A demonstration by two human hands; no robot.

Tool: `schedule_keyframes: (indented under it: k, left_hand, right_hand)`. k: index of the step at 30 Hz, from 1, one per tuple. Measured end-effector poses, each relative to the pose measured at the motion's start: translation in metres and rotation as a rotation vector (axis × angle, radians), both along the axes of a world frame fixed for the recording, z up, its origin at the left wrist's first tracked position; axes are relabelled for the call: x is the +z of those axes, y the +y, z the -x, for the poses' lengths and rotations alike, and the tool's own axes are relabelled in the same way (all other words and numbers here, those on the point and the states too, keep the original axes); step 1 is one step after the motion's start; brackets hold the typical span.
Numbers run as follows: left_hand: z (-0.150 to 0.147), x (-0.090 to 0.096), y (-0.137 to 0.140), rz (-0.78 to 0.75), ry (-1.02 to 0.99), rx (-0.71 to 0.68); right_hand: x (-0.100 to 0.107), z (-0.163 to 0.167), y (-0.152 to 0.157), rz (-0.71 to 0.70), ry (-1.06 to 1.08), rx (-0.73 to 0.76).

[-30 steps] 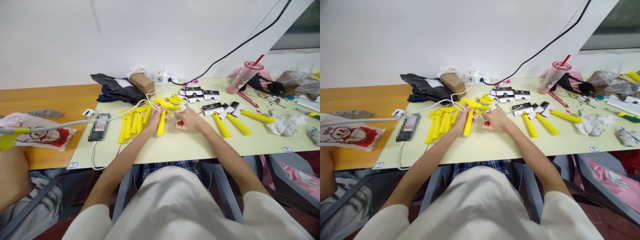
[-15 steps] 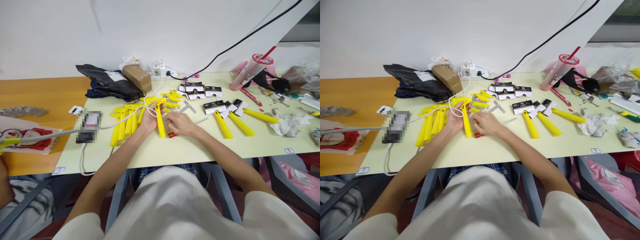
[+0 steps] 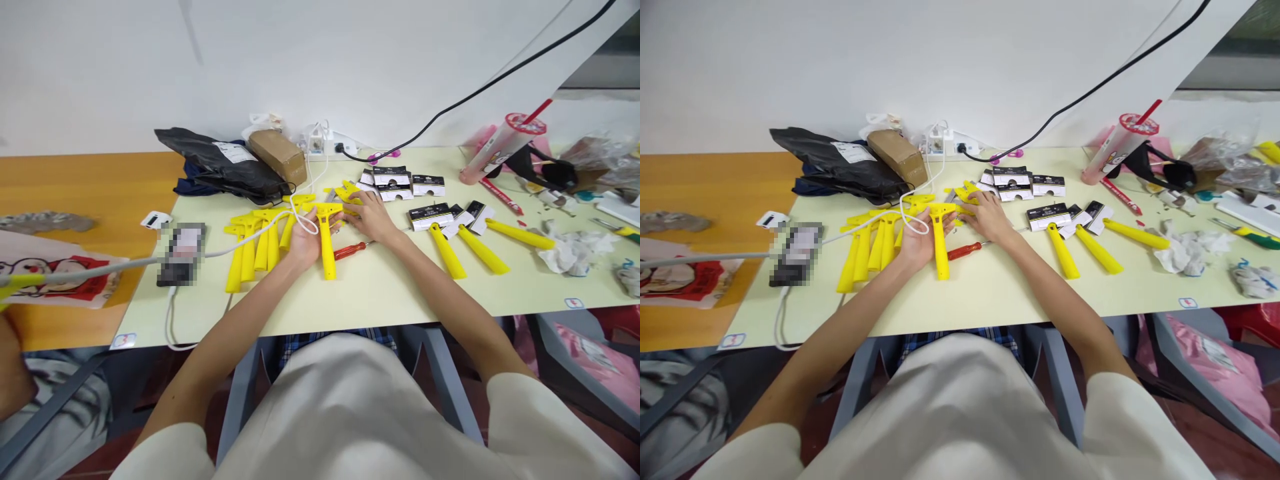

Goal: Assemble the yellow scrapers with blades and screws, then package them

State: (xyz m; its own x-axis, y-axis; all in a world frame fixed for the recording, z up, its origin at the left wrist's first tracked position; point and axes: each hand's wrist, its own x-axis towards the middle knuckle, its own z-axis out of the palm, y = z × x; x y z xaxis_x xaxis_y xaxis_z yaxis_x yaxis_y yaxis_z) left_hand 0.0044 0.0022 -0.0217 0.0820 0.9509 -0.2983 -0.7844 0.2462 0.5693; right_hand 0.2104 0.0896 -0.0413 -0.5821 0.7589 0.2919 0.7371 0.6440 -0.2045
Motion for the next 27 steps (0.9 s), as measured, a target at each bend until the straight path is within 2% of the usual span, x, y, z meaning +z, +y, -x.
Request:
schedule_keyframes:
  k: [4, 7, 9, 12, 14, 18, 21, 27]
  left_hand:
    - [-0.001, -0.009, 0.002, -0.033, 0.022, -0.05]
    - [-0.001, -0.012, 0.003, -0.029, 0.048, -0.077]
    - [0.0, -0.012, 0.003, -0.02, 0.052, -0.079]
    - [0.0, -0.01, 0.003, -0.015, 0.049, -0.063]
    - [0.0, -0.009, 0.003, -0.024, 0.052, -0.063]
    - [-0.003, -0.007, 0.001, -0.053, 0.074, -0.075]
    - [-0.006, -0.002, -0.003, -0.074, 0.095, -0.065]
    - [-0.011, 0.0, -0.007, -0.078, 0.124, -0.079]
  right_hand:
    - [0.002, 0.004, 0.003, -0.042, -0.069, 0.034]
    - [0.001, 0.003, 0.003, -0.087, -0.002, 0.01]
    - [0.0, 0.003, 0.002, -0.128, 0.158, -0.026]
    - [0.001, 0.004, -0.003, -0.137, 0.519, -0.06]
    - [0.004, 0.005, -0.007, -0.063, 0.751, -0.087]
    - [0.009, 0.008, -0.015, 0.191, 1.123, -0.061]
    - [0.013, 0.011, -0.022, 0.309, 1.187, -0.034]
    - [0.023, 0.012, -0.035, 0.341, 1.254, -0.059]
